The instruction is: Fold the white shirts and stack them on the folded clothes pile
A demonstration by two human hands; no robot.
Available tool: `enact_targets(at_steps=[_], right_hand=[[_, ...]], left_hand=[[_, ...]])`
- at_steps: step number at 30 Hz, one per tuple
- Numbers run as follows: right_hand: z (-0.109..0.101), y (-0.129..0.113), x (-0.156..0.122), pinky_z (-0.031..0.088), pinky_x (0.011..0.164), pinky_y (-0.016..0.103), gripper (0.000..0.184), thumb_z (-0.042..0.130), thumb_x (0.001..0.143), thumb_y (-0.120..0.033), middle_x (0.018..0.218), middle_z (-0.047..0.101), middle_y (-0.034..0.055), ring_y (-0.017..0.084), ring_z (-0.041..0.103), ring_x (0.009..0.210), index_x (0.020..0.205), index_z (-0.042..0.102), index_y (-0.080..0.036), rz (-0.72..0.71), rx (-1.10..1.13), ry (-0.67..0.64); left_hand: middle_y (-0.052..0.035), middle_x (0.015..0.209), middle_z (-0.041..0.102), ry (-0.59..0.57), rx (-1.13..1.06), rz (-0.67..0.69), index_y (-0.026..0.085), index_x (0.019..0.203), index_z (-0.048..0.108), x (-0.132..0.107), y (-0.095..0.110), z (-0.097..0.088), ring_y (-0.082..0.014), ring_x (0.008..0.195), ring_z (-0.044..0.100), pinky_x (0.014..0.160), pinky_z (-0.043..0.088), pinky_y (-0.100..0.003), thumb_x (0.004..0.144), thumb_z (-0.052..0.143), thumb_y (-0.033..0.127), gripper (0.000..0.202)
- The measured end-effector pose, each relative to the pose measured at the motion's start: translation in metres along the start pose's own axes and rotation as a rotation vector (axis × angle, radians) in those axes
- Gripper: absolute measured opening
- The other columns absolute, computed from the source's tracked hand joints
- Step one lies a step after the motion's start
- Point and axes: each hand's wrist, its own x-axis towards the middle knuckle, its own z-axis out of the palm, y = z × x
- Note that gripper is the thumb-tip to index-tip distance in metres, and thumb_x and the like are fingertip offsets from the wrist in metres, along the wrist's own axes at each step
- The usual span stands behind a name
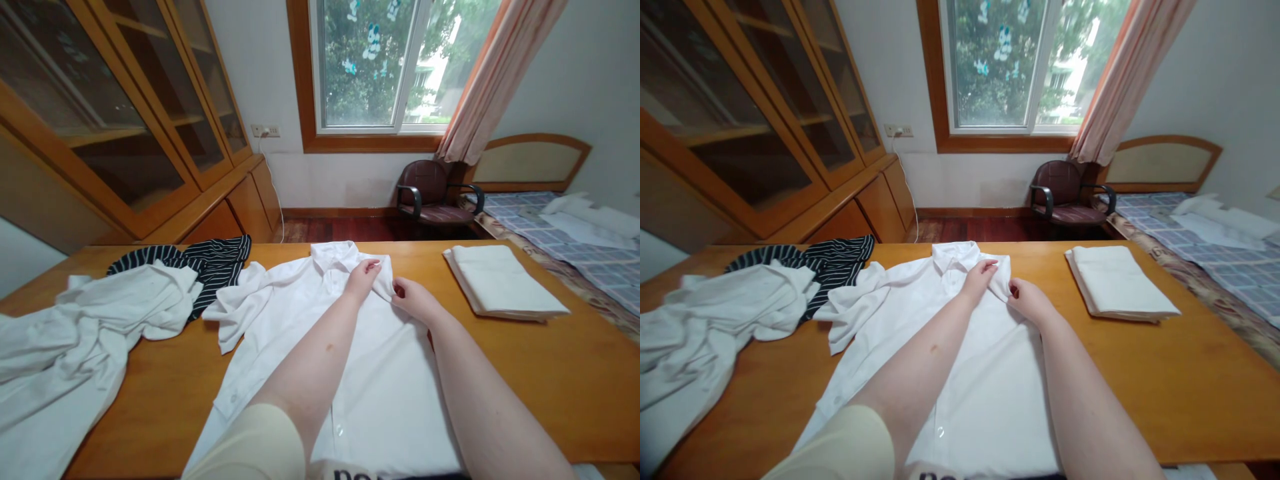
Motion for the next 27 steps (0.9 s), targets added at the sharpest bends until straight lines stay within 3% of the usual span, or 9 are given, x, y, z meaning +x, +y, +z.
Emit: enact_targets(at_steps=[6, 10, 13, 15, 21, 24, 27], right_hand=[[0.003, -0.006, 0.001, 0.035, 0.065, 0.021, 0.036, 0.049, 0.065, -0.007, 0.077, 0.059, -0.0005, 0.014, 0.050, 0.069, 0.094, 0.062, -0.022, -0.241, -0.035, 0.001], [-0.001, -0.007, -0.002, 0.036, 0.068, 0.022, 0.036, 0.048, 0.066, -0.006, 0.079, 0.060, 0.0013, 0.014, 0.052, 0.072, 0.093, 0.065, -0.022, -0.292, -0.065, -0.006], [-0.005, -0.008, -0.005, 0.035, 0.063, 0.022, 0.025, 0.052, 0.073, -0.017, 0.080, 0.062, 0.0025, 0.014, 0.053, 0.070, 0.094, 0.066, -0.021, -0.206, -0.063, -0.008], [-0.007, -0.009, -0.006, 0.033, 0.058, 0.023, 0.018, 0.053, 0.078, -0.028, 0.076, 0.063, 0.0020, 0.014, 0.052, 0.065, 0.088, 0.066, -0.020, -0.106, -0.065, -0.030], [-0.012, -0.001, -0.005, 0.027, 0.051, 0.024, 0.027, 0.054, 0.079, -0.043, 0.064, 0.060, 0.0013, 0.013, 0.048, 0.057, 0.071, 0.063, -0.019, 0.074, -0.066, -0.070], [-0.017, 0.006, -0.006, 0.027, 0.050, 0.024, 0.030, 0.057, 0.076, -0.048, 0.061, 0.057, -0.0005, 0.012, 0.046, 0.055, 0.067, 0.061, -0.019, 0.123, -0.026, -0.075], [-0.022, 0.015, -0.009, 0.027, 0.049, 0.023, 0.031, 0.065, 0.068, -0.049, 0.060, 0.055, -0.0023, 0.011, 0.044, 0.054, 0.066, 0.059, -0.018, 0.172, 0.014, -0.170]], left_hand=[[-0.0133, 0.118, 0.058, 0.082, 0.021, 0.004, 0.016, 0.115, 0.057, -0.002, -0.003, -0.008, -0.0221, 0.099, 0.055, 0.090, 0.040, -0.035, 0.070, 0.071, 0.038, 0.051], [-0.0071, 0.088, 0.063, 0.076, -0.047, -0.099, 0.015, 0.099, 0.060, 0.006, -0.005, -0.012, -0.0153, 0.075, 0.058, 0.072, 0.043, -0.028, 0.068, 0.073, 0.035, 0.039], [0.0027, 0.059, 0.054, 0.036, -0.093, -0.135, 0.016, 0.075, 0.057, 0.007, -0.002, -0.016, -0.0096, 0.052, 0.047, 0.054, 0.038, -0.023, 0.068, 0.070, 0.037, 0.025], [0.0056, 0.053, 0.048, 0.029, -0.195, -0.124, 0.018, 0.069, 0.052, 0.007, 0.002, -0.018, -0.0080, 0.047, 0.043, 0.049, 0.034, -0.022, 0.068, 0.069, 0.038, 0.026], [0.0050, 0.063, 0.052, 0.072, -0.498, -0.084, 0.018, 0.077, 0.051, 0.011, 0.012, -0.025, -0.0086, 0.055, 0.049, 0.054, 0.038, -0.021, 0.065, 0.069, 0.039, 0.030], [0.0059, 0.065, 0.052, 0.129, -0.560, -0.087, 0.019, 0.080, 0.048, 0.013, 0.010, -0.026, -0.0086, 0.061, 0.051, 0.061, 0.041, -0.021, 0.065, 0.070, 0.037, 0.032], [0.0050, 0.069, 0.055, 0.130, -0.579, -0.094, 0.019, 0.085, 0.049, 0.015, 0.007, -0.026, -0.0092, 0.066, 0.055, 0.066, 0.042, -0.022, 0.066, 0.070, 0.031, 0.031]])
